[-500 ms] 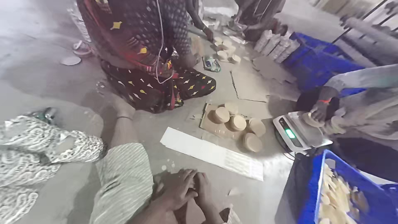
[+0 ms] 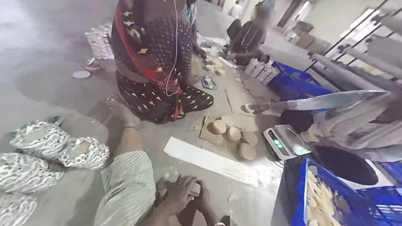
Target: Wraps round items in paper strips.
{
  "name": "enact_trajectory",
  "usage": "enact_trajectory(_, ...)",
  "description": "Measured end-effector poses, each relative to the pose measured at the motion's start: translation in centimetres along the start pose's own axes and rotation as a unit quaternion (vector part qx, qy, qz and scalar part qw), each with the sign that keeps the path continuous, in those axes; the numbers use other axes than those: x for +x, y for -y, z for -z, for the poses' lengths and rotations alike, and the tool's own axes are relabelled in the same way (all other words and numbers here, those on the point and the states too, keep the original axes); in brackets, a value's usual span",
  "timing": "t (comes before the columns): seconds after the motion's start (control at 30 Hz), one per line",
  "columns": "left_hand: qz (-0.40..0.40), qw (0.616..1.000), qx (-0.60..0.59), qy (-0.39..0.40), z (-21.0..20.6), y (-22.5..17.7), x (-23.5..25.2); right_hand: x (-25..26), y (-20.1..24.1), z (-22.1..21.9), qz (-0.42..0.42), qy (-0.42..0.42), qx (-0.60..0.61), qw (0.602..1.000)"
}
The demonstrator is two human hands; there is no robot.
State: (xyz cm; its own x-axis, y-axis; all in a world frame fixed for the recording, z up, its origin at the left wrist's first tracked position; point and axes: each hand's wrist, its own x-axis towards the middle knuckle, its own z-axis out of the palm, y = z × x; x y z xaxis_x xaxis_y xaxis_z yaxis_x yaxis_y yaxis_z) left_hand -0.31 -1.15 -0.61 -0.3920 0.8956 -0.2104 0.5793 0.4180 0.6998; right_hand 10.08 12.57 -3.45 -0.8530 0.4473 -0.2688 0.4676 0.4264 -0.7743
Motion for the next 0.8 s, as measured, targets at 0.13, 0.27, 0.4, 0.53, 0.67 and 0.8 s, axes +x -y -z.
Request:
enact_trajectory(0.13,0.075,0.996,-0.012,0.048,2.2,-1.2,0.0,-0.1,-0.2,0.5,0.062,-0.027,0.029,0.997)
enact_trajectory(0.27,0.061,0.997,-0.039,-0.022,2.8,-0.8,-1.0,-0.1,0.7,1.6,0.121,-0.042,0.054,0.990)
enact_trajectory(0.4,0.070,0.996,0.033,0.047,0.9,-0.5,0.0,0.6,0.0,0.4,0.080,0.017,0.007,0.997)
enact_trajectory(0.53,0.078,0.995,0.029,0.052,0.9,-0.5,-0.1,1.0,-1.4,-0.4,0.095,0.013,0.037,0.995)
enact_trajectory(0.67,0.025,0.999,-0.015,-0.040,1.3,-0.5,0.0,1.0,0.0,0.4,0.136,-0.053,0.069,0.987)
enact_trajectory(0.8,0.062,0.998,0.024,0.023,0.1,-0.1,0.7,1.4,-1.5,-0.1,0.080,0.001,0.049,0.996)
